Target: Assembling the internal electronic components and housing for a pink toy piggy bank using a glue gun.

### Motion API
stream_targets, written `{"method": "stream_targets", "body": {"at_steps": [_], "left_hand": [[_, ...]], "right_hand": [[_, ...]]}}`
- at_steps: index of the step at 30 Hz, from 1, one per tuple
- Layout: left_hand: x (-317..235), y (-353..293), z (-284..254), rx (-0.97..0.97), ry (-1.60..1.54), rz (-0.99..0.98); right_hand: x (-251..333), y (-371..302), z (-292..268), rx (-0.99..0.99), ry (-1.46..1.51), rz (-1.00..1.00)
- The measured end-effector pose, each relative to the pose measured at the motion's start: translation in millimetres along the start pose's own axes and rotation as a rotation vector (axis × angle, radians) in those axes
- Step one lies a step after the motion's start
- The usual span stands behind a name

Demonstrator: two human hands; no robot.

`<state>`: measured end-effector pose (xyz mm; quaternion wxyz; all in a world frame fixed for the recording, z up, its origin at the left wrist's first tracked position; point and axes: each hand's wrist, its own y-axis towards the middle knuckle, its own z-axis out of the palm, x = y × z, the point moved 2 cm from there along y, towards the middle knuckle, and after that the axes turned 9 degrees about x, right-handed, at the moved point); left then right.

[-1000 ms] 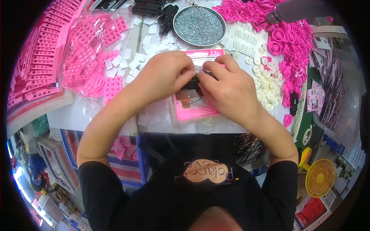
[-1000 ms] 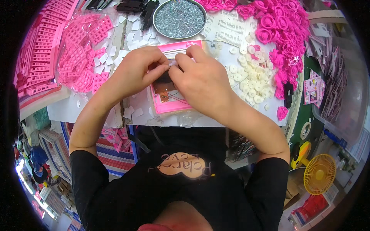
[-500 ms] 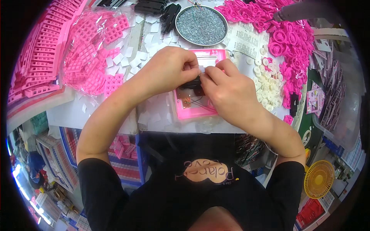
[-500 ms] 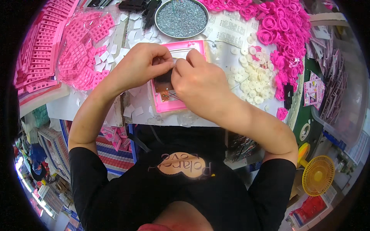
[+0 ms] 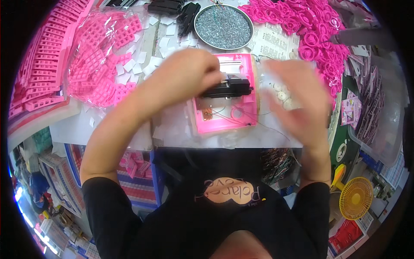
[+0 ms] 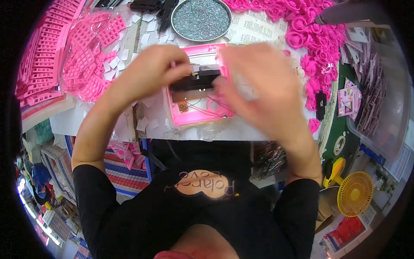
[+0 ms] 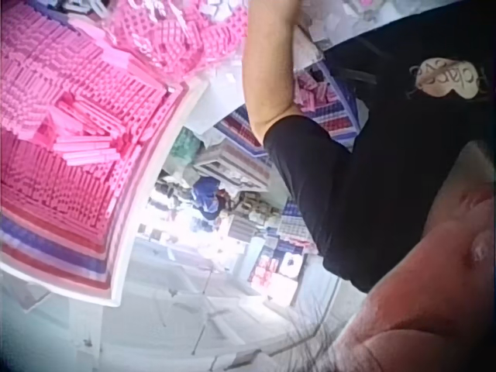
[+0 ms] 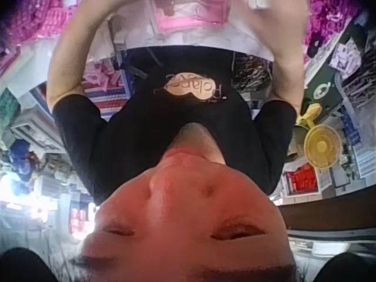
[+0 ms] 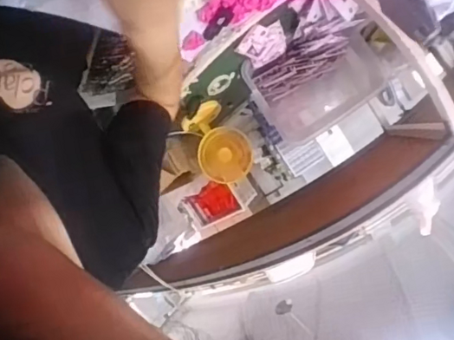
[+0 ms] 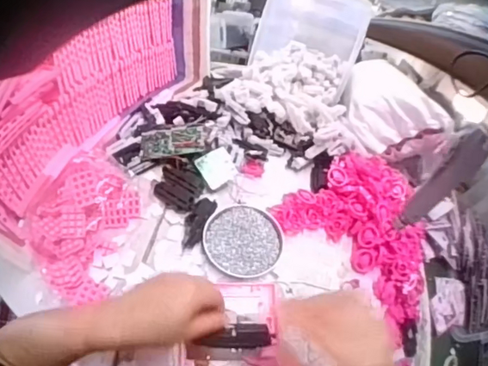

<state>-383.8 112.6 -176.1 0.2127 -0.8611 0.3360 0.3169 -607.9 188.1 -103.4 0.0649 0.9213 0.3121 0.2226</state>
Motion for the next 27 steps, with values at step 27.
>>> {"method": "stream_targets", "body": {"at_steps": [27], "left_hand": [[-8, 43, -18, -0.326, 0.437, 0.401]], "right_hand": [[-56, 44, -2, -0.271, 1.308, 0.015]]}}
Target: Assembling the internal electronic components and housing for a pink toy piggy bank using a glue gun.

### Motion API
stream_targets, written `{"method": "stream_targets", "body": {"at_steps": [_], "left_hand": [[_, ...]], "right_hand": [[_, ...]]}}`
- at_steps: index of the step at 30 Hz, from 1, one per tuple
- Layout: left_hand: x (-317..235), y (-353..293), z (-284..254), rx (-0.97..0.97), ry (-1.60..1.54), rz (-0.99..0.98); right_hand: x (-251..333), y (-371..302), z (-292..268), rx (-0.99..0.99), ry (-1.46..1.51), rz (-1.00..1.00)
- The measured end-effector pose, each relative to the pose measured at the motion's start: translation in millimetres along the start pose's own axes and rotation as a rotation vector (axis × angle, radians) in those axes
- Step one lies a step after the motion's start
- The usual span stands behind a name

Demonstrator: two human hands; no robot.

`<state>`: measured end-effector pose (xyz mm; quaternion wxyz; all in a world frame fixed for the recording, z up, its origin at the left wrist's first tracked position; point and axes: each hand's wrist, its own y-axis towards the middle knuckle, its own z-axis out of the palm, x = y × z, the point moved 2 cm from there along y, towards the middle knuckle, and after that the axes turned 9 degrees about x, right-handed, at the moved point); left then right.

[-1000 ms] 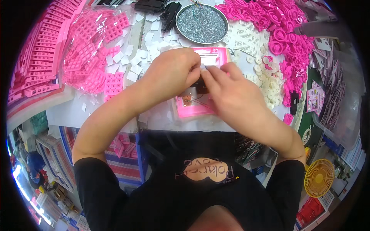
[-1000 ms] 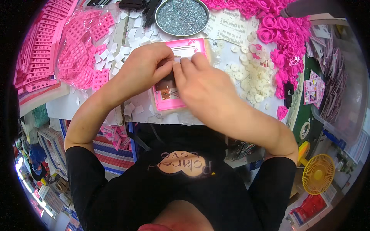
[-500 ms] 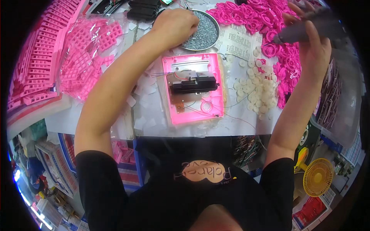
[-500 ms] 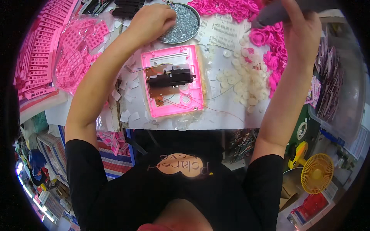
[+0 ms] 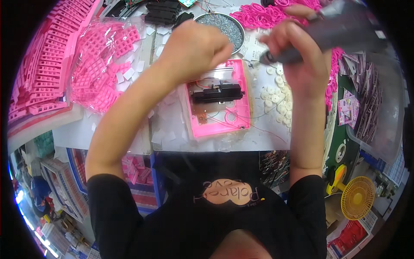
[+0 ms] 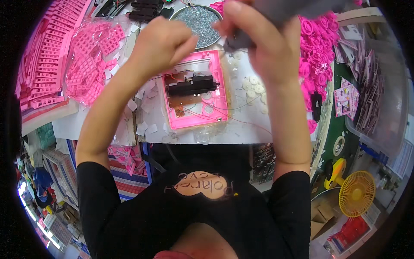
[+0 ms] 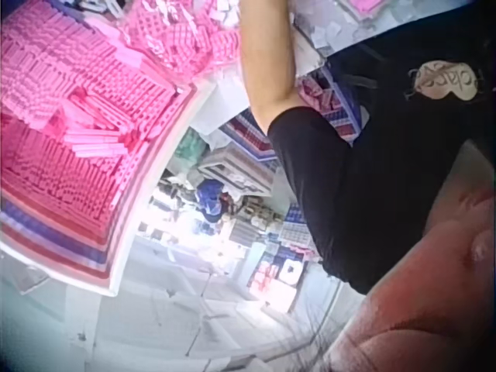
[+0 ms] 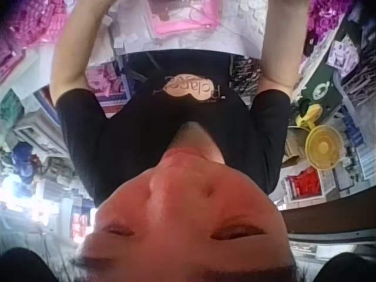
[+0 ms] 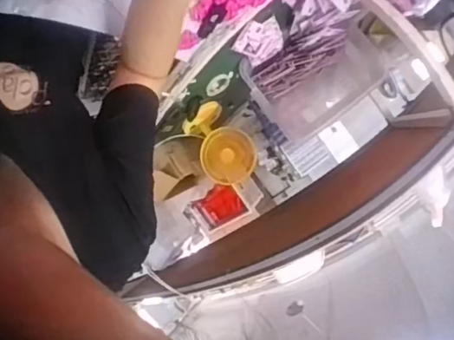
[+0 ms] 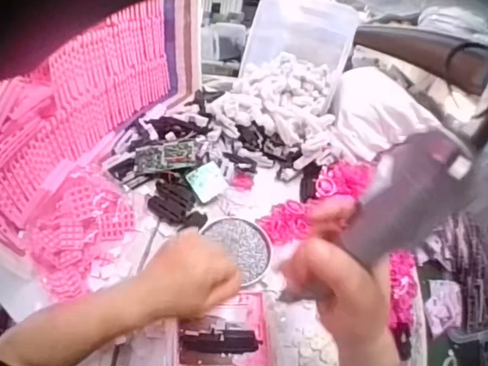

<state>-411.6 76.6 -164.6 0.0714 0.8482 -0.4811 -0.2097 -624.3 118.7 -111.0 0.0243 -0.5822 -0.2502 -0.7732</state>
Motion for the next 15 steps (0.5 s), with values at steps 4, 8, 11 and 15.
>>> {"method": "stream_targets", "body": {"at_steps": [4, 8, 11, 15], "left_hand": [[-56, -42, -14, -0.054, -0.092, -0.065], [-73, -69, -4, -0.045, -0.402, -0.215], [-77, -73, -5, -0.059, -0.494, -0.27], [-76, -73, -6, -0.054, -0.577, -0.327]], "right_hand": [[13, -24, 42, 0.131, 0.082, -0.212], [20, -31, 68, 0.162, 0.038, -0.215], [20, -32, 75, 0.148, 0.022, -0.169], [19, -33, 79, 0.117, 0.001, -0.15]]}}
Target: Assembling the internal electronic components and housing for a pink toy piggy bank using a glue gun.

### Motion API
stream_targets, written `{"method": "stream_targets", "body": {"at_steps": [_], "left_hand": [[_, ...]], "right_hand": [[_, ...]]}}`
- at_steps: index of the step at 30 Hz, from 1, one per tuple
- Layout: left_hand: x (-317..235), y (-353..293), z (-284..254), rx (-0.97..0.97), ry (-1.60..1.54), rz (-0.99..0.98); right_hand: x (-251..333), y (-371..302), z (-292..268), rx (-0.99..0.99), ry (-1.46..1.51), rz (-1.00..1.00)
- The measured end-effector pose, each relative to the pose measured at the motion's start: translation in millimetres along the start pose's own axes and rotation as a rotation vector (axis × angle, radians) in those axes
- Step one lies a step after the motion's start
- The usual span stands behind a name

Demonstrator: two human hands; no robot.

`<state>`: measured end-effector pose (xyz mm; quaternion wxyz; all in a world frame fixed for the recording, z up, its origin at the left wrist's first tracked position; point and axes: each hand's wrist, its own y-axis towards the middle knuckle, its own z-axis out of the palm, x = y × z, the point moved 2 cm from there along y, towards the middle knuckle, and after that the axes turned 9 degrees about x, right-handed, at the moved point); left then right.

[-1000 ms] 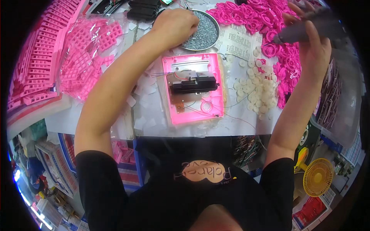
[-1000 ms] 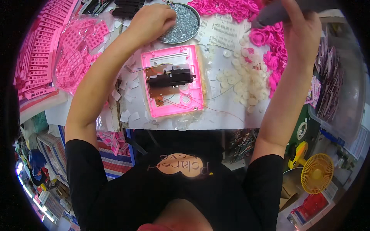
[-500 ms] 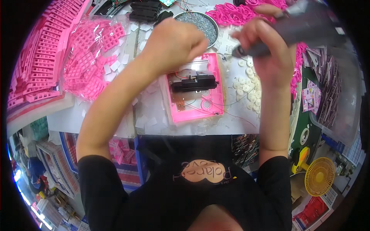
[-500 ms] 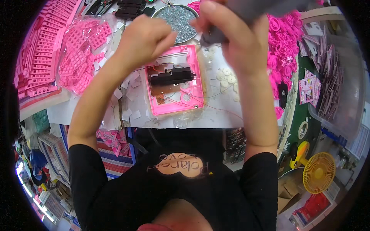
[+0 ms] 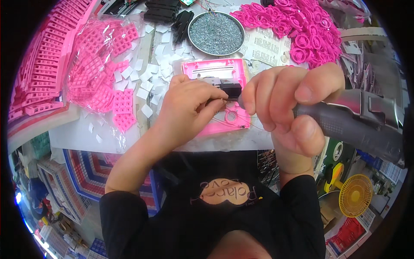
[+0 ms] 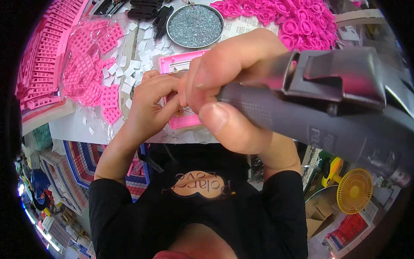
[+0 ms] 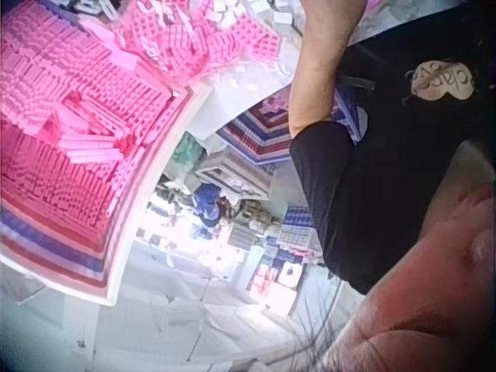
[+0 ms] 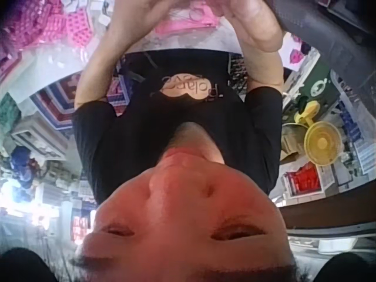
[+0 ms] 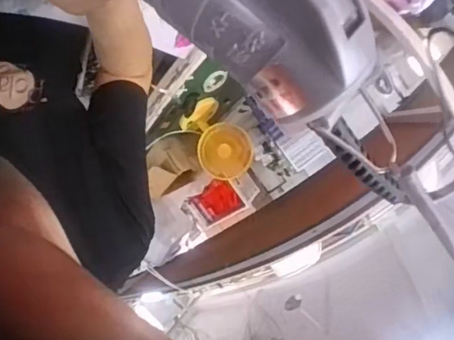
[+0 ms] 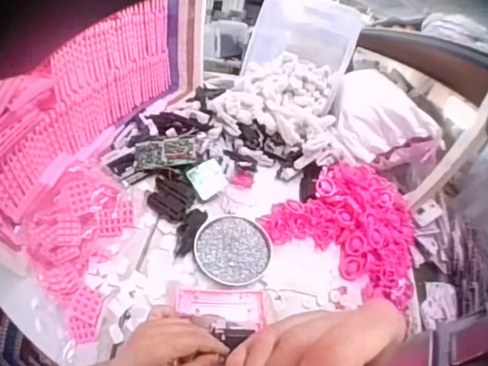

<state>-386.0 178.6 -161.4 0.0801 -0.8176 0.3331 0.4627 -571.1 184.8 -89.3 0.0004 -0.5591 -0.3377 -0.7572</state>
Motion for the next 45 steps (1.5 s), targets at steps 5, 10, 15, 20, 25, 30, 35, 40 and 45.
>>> {"method": "stream_targets", "body": {"at_steps": [5, 10, 15, 20, 25, 30, 35, 40, 45], "left_hand": [[3, 1, 1, -0.049, 0.172, 0.113], [-2, -5, 0, -0.171, 0.357, 0.052], [22, -23, 14, -0.13, 0.544, -0.063], [35, -22, 18, -0.11, 0.487, 0.011], [39, -22, 18, -0.117, 0.453, 0.03], [40, -22, 18, -0.139, 0.441, 0.058], [42, -23, 19, -0.147, 0.451, 0.109], [40, -23, 19, -0.159, 0.477, 0.147], [40, -22, 17, -0.142, 0.472, 0.142]], "right_hand": [[-3, -1, 6, -0.024, -0.011, 0.032], [-11, -2, -3, -0.005, -0.056, -0.006], [-37, 0, -7, 0.006, -0.061, -0.032], [-54, -3, -11, 0.08, -0.152, -0.018], [-58, -2, -6, 0.085, -0.132, 0.01], [-58, -3, 5, 0.053, -0.183, 0.053], [-60, -2, 2, 0.118, -0.136, 0.0], [-61, 7, 5, 0.262, -0.317, -0.074], [-61, 10, 3, 0.265, -0.287, -0.015]]}}
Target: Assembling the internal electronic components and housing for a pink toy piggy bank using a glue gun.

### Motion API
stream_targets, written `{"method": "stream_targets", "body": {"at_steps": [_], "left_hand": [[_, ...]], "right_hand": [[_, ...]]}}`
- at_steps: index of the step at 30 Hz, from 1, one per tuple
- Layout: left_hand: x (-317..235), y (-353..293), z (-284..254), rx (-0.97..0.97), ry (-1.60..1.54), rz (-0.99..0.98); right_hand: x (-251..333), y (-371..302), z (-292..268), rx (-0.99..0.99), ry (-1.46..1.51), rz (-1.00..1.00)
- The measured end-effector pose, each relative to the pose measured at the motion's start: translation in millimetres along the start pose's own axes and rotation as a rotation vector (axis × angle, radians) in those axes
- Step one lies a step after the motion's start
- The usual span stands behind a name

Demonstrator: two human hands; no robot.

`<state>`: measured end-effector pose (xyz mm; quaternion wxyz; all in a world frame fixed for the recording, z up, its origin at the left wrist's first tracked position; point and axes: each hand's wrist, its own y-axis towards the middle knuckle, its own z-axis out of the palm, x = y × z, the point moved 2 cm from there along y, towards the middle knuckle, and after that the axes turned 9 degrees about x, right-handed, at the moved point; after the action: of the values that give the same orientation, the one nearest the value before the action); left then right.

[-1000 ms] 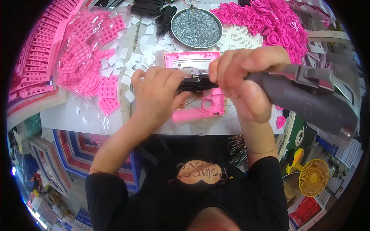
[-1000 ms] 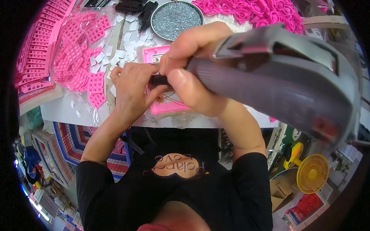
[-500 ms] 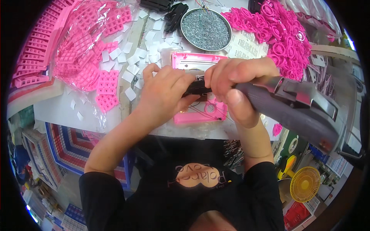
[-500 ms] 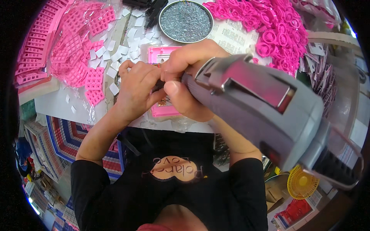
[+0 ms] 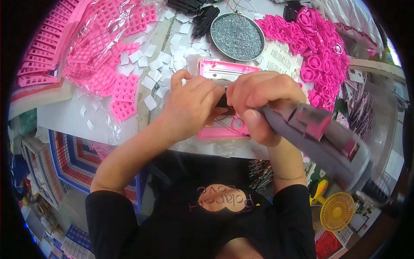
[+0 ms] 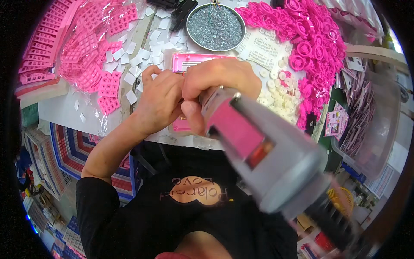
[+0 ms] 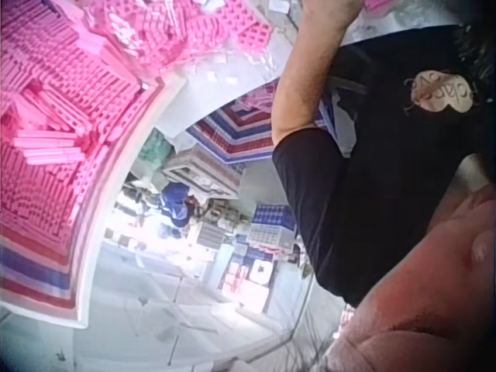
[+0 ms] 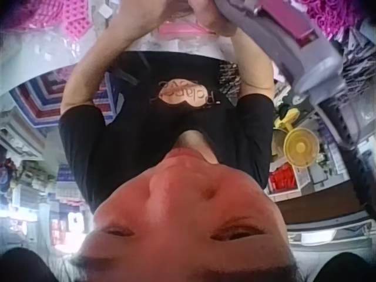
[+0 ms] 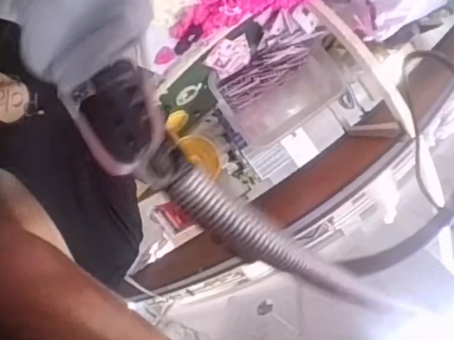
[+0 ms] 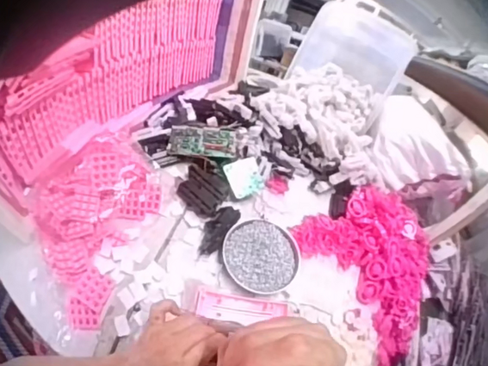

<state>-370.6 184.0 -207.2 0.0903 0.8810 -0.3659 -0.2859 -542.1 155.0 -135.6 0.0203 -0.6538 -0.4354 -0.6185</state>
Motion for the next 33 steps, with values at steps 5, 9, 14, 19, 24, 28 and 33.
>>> {"method": "stream_targets", "body": {"at_steps": [5, 9, 14, 19, 24, 28, 33], "left_hand": [[-2, -1, -1, 0.036, 0.03, -0.056], [8, -1, 2, 0.084, -0.034, -0.094], [13, 0, 4, -0.034, -0.333, -0.26], [9, -10, 15, -0.154, -0.538, -0.317], [-4, -4, 12, -0.032, -0.09, -0.237], [-11, 2, 9, 0.027, 0.036, -0.246], [-14, 5, 9, 0.068, 0.047, -0.251]], "right_hand": [[-15, -5, -22, -0.078, 0.357, -0.016], [-9, -38, -38, 0.11, -0.306, 0.473], [-19, -56, -38, 0.225, -0.629, 0.355], [-36, -31, -58, 0.167, -0.296, 0.771], [-45, -10, -63, 0.278, -0.513, 1.015], [-30, -13, -51, 0.17, -0.919, 0.726], [-40, -38, -44, 0.189, -0.891, 0.235]]}}
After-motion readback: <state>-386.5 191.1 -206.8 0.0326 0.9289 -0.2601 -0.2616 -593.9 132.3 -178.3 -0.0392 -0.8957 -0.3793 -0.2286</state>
